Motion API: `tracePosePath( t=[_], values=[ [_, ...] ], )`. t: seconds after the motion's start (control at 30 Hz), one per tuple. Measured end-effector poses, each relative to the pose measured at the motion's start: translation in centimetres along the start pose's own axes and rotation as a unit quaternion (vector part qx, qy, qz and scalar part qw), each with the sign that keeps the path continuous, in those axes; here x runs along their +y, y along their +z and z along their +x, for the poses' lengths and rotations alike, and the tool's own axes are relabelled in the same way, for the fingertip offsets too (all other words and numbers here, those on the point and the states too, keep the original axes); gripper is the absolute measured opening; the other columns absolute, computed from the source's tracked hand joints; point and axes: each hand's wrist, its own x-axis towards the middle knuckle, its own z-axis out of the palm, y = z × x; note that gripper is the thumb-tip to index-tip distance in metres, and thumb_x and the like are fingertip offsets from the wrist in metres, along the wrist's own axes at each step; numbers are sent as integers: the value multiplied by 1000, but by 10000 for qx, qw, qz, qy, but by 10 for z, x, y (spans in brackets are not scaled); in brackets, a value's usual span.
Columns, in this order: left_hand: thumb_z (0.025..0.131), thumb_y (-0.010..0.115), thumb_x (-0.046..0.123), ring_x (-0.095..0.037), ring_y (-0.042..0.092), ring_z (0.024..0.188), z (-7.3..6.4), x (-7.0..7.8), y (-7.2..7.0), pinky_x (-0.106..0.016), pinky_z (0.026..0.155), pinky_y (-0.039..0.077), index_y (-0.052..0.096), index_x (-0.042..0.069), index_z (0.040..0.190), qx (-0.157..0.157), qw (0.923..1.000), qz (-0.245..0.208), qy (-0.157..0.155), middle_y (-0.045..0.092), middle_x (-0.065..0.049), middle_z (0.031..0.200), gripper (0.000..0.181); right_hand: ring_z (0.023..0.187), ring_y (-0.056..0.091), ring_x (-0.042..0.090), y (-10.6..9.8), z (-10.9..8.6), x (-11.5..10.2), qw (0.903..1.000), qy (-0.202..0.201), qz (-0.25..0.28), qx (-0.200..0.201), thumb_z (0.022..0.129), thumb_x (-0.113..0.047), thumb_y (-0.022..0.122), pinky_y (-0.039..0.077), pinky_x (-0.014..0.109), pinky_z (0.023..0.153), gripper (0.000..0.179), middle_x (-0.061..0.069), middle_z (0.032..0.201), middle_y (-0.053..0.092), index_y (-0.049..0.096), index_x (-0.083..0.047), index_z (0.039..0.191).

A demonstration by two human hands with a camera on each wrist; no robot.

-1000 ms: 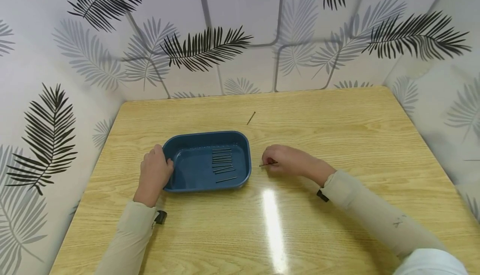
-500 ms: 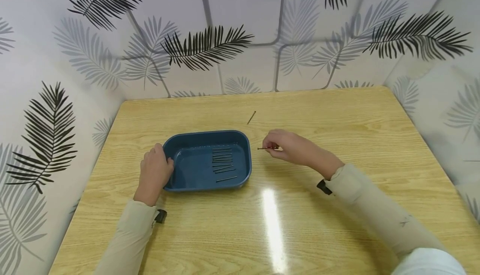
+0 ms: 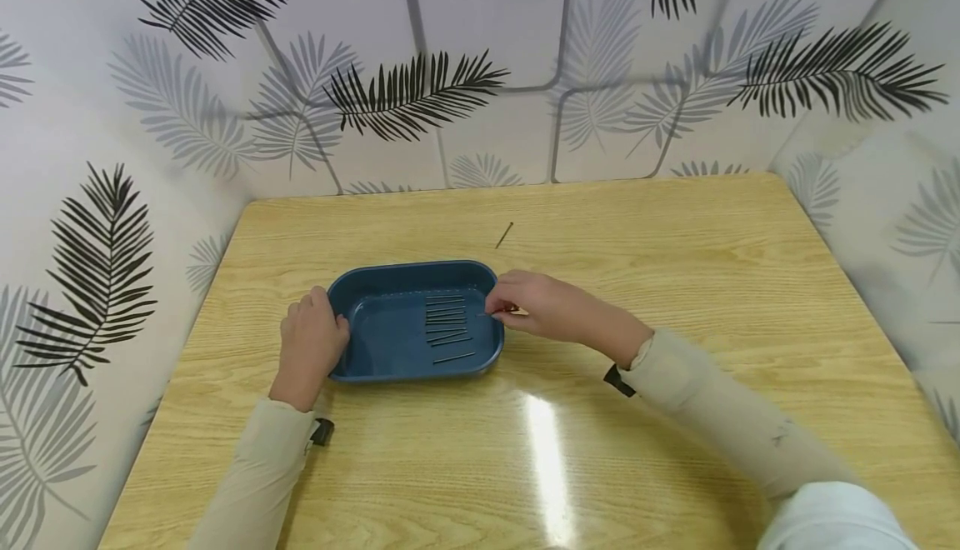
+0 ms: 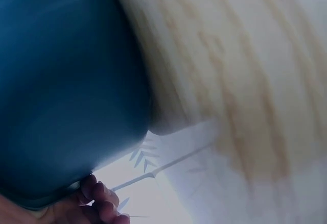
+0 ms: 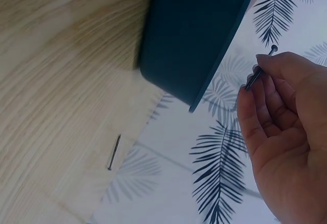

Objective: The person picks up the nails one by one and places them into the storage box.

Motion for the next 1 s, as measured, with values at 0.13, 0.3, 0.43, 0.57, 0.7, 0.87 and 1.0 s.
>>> tracePosePath(
  t=[0.13,0.3,0.43,0.57,0.7,0.87,1.0],
  values=[
    [86,55,12,-36,45,71,-1,1,0,-45,62,35,42,-4,88,158,9998,69,63,46,-18,77,21,80,48,10,7,8,-6,9999,-99,-7,-125,90,-6,56,42,19,70,11,-3,91,56,64,-11,97],
    [86,55,12,-36,44,72,-2,1,-1,-46,62,34,42,-5,88,195,9997,117,67,45,-19,78,21,81,46,10,17,19,-12,9991,-153,7,-395,91,-5,54,41,22,74,12,-2,91,56,63,-11,98],
    [87,54,13,-36,43,74,-2,2,-1,-46,64,34,41,-5,89,117,9998,120,44,44,-19,80,22,83,48,11,24,26,-17,9977,-98,-126,-664,92,-7,55,43,23,75,12,-1,94,58,64,-9,100],
    [87,55,13,-36,43,73,-1,2,1,-45,63,34,41,-4,88,148,9998,148,72,43,-18,79,22,87,50,11,30,33,-19,9956,47,-331,-879,92,-9,55,43,24,78,13,-1,97,59,65,-8,101],
    [86,56,13,-36,43,71,-1,2,1,-45,61,34,41,-4,88,260,9994,205,122,43,-18,78,22,86,52,11,35,38,-20,9944,122,-359,-984,92,-10,56,44,23,78,13,-1,96,60,65,-8,100],
    [86,55,12,-36,43,70,-2,3,1,-44,60,33,41,-4,88,312,9992,191,140,43,-18,77,22,88,55,10,44,44,-21,9926,247,-367,-1128,92,-11,55,44,20,76,14,-2,97,61,66,-10,100],
    [86,54,12,-36,43,72,-2,3,0,-45,62,34,41,-4,90,253,9995,158,91,43,-18,79,21,92,58,10,49,47,-23,9898,365,-485,-1289,92,-12,56,45,21,78,14,-1,99,62,66,-10,102]
  ],
)
